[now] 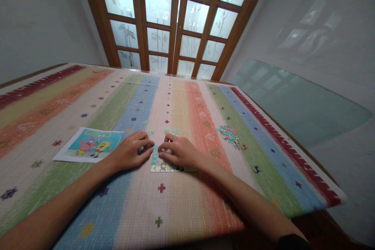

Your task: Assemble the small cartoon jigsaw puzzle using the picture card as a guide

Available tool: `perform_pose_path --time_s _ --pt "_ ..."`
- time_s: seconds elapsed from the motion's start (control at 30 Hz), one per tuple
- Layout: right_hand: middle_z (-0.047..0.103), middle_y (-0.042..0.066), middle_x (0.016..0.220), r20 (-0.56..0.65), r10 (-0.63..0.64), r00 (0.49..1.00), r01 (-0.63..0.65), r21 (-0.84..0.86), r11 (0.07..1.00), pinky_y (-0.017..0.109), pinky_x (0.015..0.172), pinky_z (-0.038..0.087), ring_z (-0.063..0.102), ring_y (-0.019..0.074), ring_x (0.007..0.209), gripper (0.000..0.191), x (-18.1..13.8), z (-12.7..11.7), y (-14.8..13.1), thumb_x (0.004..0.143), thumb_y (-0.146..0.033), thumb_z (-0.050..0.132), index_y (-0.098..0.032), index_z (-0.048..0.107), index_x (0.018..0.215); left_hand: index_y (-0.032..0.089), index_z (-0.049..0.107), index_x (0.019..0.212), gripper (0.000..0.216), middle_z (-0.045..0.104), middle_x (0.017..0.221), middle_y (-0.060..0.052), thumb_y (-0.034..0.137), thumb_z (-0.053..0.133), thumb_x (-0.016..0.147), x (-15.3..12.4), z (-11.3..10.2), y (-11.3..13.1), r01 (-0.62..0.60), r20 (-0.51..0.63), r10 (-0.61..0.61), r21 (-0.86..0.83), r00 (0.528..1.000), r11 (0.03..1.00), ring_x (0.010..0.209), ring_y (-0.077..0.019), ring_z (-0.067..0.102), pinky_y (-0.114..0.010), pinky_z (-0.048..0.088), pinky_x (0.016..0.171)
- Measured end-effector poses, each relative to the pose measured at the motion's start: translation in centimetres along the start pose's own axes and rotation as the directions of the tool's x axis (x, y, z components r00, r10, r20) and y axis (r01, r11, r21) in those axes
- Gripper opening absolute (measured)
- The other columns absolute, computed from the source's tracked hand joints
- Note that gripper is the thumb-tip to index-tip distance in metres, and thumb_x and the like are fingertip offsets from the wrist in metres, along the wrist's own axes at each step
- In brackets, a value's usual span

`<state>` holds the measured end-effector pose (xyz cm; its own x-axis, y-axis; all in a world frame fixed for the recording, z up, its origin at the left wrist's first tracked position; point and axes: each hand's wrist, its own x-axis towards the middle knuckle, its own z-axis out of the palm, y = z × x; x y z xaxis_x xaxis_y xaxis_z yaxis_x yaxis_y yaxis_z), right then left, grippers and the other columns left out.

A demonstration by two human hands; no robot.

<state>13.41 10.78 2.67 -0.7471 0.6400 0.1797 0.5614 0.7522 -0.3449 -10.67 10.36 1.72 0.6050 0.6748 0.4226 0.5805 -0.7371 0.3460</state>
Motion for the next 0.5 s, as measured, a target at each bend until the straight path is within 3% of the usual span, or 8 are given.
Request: perform_pose_path --time_s 0.23,0.5 --pt "0.065 0.006 0.097 0.036 -0.039 0.999 0.042 -0.074 0.996 0.028 0.066 0.037 0.054 0.0136 0.071 0.027 -0.43 0.2 -0.92 0.1 -0.04 0.06 -0.023 0.079 0.11 0.018 0.074 0.095 0.021 0.061 0.081 -0.004 0.027 0.055 0.098 -0.17 0.12 -0.31 -0.051 0.007 0.051 0.007 0.999 0.999 0.08 -0.0193 0.057 -0.03 0.044 0.072" --pt "0.066 0.006 0.096 0.072 -0.032 0.997 0.037 -0.077 0.996 0.027 0.066 0.037 0.055 0.0143 0.073 0.027 -0.33 -0.01 -0.95 0.101 -0.036 0.058 -0.023 0.077 0.114 0.017 0.072 0.098 0.026 0.06 0.08 -0.004 0.025 0.048 0.103 -0.03 -0.04 -0.43 -0.136 0.046 0.134 0.05 0.99 0.989 0.078 -0.0189 0.056 -0.031 0.044 0.071"
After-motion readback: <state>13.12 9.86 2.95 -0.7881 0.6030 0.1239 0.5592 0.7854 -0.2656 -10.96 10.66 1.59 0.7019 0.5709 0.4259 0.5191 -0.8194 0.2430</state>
